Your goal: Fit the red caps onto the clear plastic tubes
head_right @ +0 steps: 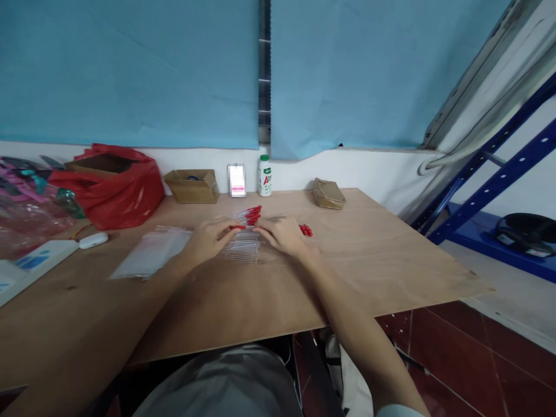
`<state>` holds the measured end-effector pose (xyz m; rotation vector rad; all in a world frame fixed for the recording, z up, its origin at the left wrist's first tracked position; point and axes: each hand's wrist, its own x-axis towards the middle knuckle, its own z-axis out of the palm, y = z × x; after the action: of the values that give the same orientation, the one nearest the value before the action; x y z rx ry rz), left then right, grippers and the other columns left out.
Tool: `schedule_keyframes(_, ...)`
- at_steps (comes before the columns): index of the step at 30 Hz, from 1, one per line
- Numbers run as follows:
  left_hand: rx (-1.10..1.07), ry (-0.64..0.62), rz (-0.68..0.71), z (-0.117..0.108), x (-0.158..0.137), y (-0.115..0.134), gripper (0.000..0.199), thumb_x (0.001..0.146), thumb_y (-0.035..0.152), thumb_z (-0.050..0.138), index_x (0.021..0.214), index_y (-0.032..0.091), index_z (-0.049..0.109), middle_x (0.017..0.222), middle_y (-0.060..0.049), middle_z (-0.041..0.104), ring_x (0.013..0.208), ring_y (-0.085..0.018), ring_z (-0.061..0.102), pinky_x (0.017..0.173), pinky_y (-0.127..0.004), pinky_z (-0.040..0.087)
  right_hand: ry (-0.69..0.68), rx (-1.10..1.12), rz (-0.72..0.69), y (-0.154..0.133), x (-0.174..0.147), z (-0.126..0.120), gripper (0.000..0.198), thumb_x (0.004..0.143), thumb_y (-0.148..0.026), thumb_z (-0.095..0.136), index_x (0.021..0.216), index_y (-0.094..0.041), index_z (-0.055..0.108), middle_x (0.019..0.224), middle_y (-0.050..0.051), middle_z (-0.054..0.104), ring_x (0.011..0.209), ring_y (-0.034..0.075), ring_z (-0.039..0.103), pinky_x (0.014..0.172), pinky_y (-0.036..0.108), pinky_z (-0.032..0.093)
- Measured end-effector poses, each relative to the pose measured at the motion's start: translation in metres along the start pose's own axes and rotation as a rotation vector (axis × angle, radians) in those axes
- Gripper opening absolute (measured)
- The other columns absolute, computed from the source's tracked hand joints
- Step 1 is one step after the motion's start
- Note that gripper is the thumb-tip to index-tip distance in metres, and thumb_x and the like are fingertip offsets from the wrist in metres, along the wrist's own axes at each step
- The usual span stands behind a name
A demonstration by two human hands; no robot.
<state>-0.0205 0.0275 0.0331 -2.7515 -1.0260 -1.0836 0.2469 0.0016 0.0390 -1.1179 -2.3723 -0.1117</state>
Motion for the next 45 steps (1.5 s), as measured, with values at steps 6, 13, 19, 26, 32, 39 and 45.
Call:
schedule_keyframes(6,-0.089,-0.112,-0.171,0.001,-0.006,0.013,0.030,0.107,0.042,0.049,0.117,0.026,0.072,0.105,-0.002,0.078,0.086,-0.020,0.069,0.078,-0.031,0.048,0.016,-0.018,-0.074,-0.004,0.000,0.001,0.037,0.114,-0.044,0.039,0.113,-0.023,0.071,0.103,0.007,0.076,0.090,0.019,0.067,0.077,0.027,0.035)
schedule_keyframes(13,-0.070,-0.132,-0.203,0.006,-0.006,0.017,0.028,0.106,0.039,0.049,0.112,0.026,0.074,0.088,-0.001,0.078,0.068,-0.018,0.064,0.067,-0.030,0.042,-0.008,-0.083,-0.089,-0.011,0.002,0.002,0.038,0.114,-0.040,0.037,0.112,-0.021,0.070,0.105,0.008,0.075,0.087,0.019,0.064,0.074,0.029,0.033)
schedule_keyframes(19,-0.048,-0.131,-0.179,0.007,-0.007,0.016,0.025,0.106,0.037,0.048,0.110,0.026,0.071,0.087,-0.001,0.076,0.071,-0.018,0.065,0.069,-0.030,0.043,-0.054,-0.144,-0.039,-0.020,0.003,0.000,0.039,0.114,-0.041,0.036,0.111,-0.020,0.069,0.103,0.009,0.077,0.082,0.019,0.064,0.068,0.030,0.028)
schedule_keyframes(26,0.061,-0.151,-0.142,0.008,-0.008,0.015,0.018,0.101,0.026,0.050,0.106,0.024,0.068,0.087,-0.003,0.073,0.076,-0.021,0.065,0.069,-0.030,0.041,-0.163,-0.264,0.069,-0.029,0.006,0.005,0.052,0.113,-0.055,0.029,0.122,-0.020,0.067,0.092,0.012,0.079,0.075,0.023,0.068,0.065,0.030,0.024)
schedule_keyframes(32,0.146,-0.146,-0.103,0.012,-0.007,0.019,0.014,0.092,0.014,0.053,0.095,0.023,0.064,0.086,-0.004,0.071,0.078,-0.022,0.064,0.069,-0.032,0.040,-0.219,-0.269,0.038,-0.034,0.009,0.010,0.051,0.114,-0.050,0.024,0.125,-0.024,0.067,0.096,0.011,0.079,0.074,0.022,0.068,0.065,0.030,0.026)
schedule_keyframes(39,0.018,-0.100,-0.120,0.021,-0.003,0.025,0.018,0.089,0.008,0.049,0.088,0.022,0.059,0.090,-0.005,0.069,0.085,-0.022,0.063,0.076,-0.033,0.046,-0.182,-0.259,0.009,-0.028,0.008,0.008,0.051,0.114,-0.050,0.024,0.123,-0.025,0.067,0.089,0.009,0.078,0.067,0.020,0.063,0.063,0.032,0.020)
schedule_keyframes(45,-0.147,-0.073,-0.149,0.015,0.000,0.020,0.025,0.088,0.005,0.044,0.086,0.022,0.062,0.085,-0.002,0.071,0.081,-0.019,0.064,0.079,-0.032,0.048,-0.150,-0.193,0.011,-0.026,0.007,0.001,0.054,0.114,-0.051,0.026,0.111,-0.023,0.072,0.083,0.007,0.076,0.065,0.018,0.058,0.064,0.031,0.019)
